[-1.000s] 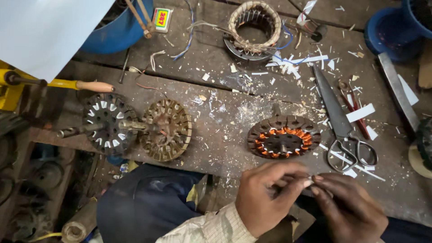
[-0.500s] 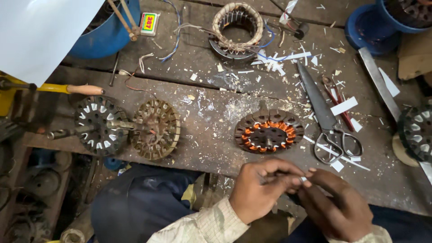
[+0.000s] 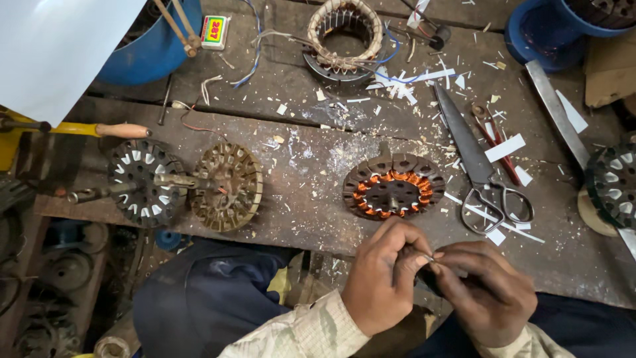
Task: The person cuts small strips of white insulating paper using scissors and inserts them into the slots of a copper-wound motor rotor. The person repeats this process, cutting and placing paper into the rotor slots to insulate the windings.
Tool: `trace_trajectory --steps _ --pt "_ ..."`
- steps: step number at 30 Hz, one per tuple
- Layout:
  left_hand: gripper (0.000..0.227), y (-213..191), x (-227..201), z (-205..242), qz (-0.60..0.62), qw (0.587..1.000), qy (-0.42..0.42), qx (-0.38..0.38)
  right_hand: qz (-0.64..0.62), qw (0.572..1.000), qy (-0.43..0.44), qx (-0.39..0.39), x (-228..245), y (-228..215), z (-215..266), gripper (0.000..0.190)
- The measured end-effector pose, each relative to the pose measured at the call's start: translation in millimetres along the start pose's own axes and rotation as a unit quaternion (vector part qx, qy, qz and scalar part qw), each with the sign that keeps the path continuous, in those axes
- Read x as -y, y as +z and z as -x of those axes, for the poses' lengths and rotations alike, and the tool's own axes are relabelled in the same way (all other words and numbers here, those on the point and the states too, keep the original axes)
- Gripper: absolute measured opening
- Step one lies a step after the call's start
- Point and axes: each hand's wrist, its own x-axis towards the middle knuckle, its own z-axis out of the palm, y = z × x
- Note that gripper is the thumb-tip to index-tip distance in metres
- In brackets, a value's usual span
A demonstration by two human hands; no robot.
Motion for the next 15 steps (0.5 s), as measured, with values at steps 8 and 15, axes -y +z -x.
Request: trace_trajectory --steps 8,15 --pt "0.016 12.8 22.9 2.7 0.414 0.899 -0.122 0.076 -0.163 0.986 -0.04 -0.009 -13.9 -2.5 4.5 0.017" --pt "0.028 7.3 11.4 11.4 0.136 0.99 -0.021 0.0 -0.189 0.982 0.017 -0.004 3.1 -9.8 1.4 0.019"
